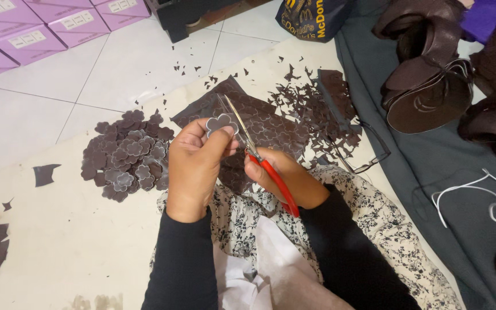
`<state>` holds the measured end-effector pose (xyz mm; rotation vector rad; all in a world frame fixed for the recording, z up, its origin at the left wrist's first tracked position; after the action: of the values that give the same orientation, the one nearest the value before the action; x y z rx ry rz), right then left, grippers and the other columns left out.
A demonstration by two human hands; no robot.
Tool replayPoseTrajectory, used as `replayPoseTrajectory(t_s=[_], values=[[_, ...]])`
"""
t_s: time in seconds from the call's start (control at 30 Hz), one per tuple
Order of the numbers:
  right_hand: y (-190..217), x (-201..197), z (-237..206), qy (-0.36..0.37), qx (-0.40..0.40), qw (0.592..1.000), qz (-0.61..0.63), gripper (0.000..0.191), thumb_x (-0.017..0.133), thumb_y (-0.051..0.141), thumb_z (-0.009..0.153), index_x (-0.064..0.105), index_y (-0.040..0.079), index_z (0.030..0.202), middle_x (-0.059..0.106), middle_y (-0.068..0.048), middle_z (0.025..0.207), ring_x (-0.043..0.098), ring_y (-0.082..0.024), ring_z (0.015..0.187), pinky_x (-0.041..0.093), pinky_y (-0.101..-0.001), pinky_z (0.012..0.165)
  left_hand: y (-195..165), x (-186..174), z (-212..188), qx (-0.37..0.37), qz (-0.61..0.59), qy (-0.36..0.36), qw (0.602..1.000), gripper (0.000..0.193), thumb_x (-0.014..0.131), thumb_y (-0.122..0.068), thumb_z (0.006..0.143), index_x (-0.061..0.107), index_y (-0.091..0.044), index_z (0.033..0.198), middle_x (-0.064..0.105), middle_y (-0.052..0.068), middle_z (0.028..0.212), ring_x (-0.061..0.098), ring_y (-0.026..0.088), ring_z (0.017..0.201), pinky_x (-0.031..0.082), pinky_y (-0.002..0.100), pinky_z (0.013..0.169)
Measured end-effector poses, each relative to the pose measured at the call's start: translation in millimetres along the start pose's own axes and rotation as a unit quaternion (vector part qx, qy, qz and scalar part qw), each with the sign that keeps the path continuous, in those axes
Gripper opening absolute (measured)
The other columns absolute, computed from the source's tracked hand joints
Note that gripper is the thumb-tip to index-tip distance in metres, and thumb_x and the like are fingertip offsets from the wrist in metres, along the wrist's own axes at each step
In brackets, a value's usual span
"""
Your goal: The person uses red-handled scissors to cut flower-shaped pieces from a dark brown patterned sheet. The cut pieces are placed in a growing pile to the left while the remaining sheet is repositioned for continued cutting.
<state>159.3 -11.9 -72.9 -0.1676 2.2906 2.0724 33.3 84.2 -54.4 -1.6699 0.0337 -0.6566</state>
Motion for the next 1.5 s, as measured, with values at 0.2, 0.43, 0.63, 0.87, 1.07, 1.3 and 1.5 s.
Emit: replayPoseTrajectory(t_s=[0.2, 0.43, 0.63, 0.87, 1.07, 1.3, 1.5], values=[[1, -1, -1, -0.003, 0.009, 1.000, -0.011, 0.037, 0.057, 0.044, 0.101, 0.053, 0.011, 0.086, 0.041, 0.008, 0.068, 0.036, -0.004, 0.060, 0.031, -0.0250, 0.051, -4, 1, -2, 0.004, 0.026, -0.008, 1.000, 0.013, 0.069, -0.005, 0.092, 0.069, 0.003, 0.102, 0.071, 0.004, 0.087, 0.066, 0.008, 0.072, 0.056, 0.022, 0.069], [2, -2, -1, 0.012, -0.008, 1.000, -0.012, 0.029, 0.058, 0.037, 0.100, 0.055, 0.011, 0.087, 0.043, 0.008, 0.071, 0.038, -0.003, 0.064, 0.035, -0.0241, 0.055, -4, -1, -1, -0.004, 0.029, -0.013, 0.999, 0.012, 0.069, -0.005, 0.092, 0.069, 0.003, 0.101, 0.072, 0.004, 0.087, 0.066, 0.007, 0.072, 0.056, 0.021, 0.068], [-1, -4, 0, 0.000, 0.025, 0.999, -0.028, 0.037, 0.058, 0.040, 0.100, 0.051, 0.009, 0.082, 0.040, 0.007, 0.069, 0.035, -0.005, 0.062, 0.032, -0.0261, 0.051, -3, -1, 0, -0.004, 0.035, -0.016, 0.999, 0.013, 0.070, -0.005, 0.091, 0.070, 0.004, 0.100, 0.072, 0.004, 0.085, 0.066, 0.007, 0.070, 0.055, 0.021, 0.066], [4, -3, 0, 0.007, 0.007, 0.999, -0.041, 0.035, 0.059, 0.041, 0.098, 0.053, 0.010, 0.083, 0.042, 0.007, 0.069, 0.038, -0.005, 0.062, 0.036, -0.0259, 0.053, -3, -1, 1, -0.003, 0.042, -0.018, 0.999, 0.013, 0.070, -0.005, 0.090, 0.070, 0.004, 0.100, 0.073, 0.004, 0.085, 0.066, 0.007, 0.070, 0.055, 0.021, 0.066], [3, -4, 1, 0.001, 0.005, 0.998, -0.059, 0.036, 0.059, 0.041, 0.098, 0.051, 0.011, 0.080, 0.042, 0.007, 0.069, 0.038, -0.004, 0.063, 0.037, -0.0260, 0.053, -2, -3, 2, 0.003, 0.073, -0.027, 0.997, 0.012, 0.070, -0.006, 0.091, 0.071, 0.004, 0.098, 0.072, 0.004, 0.082, 0.066, 0.007, 0.069, 0.055, 0.021, 0.065], [-14, -2, 7, -0.028, -0.001, 0.999, -0.031, 0.048, 0.057, 0.049, 0.101, 0.044, 0.012, 0.074, 0.038, 0.008, 0.067, 0.034, -0.005, 0.061, 0.031, -0.0264, 0.050, 1, -7, 4, 0.010, 0.045, -0.018, 0.999, 0.010, 0.070, -0.005, 0.092, 0.069, 0.003, 0.099, 0.071, 0.004, 0.084, 0.066, 0.007, 0.071, 0.054, 0.021, 0.066], [-16, -1, 7, -0.086, -0.031, 0.993, -0.077, 0.045, 0.055, 0.049, 0.101, 0.048, 0.012, 0.076, 0.040, 0.009, 0.068, 0.037, -0.003, 0.062, 0.034, -0.0242, 0.051, 13, -2, 6, -0.015, -0.078, -0.024, 0.997, 0.010, 0.067, -0.008, 0.095, 0.068, -0.001, 0.101, 0.071, 0.004, 0.090, 0.069, 0.008, 0.077, 0.057, 0.022, 0.072]])
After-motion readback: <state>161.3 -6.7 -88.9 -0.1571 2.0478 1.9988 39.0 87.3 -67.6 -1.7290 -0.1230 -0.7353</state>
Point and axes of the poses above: each hand's wrist, its own z-axis towards the middle knuckle, its own x-axis out of the palm, y = z × x, the point moved 6 cm from there along z, towards the middle knuckle
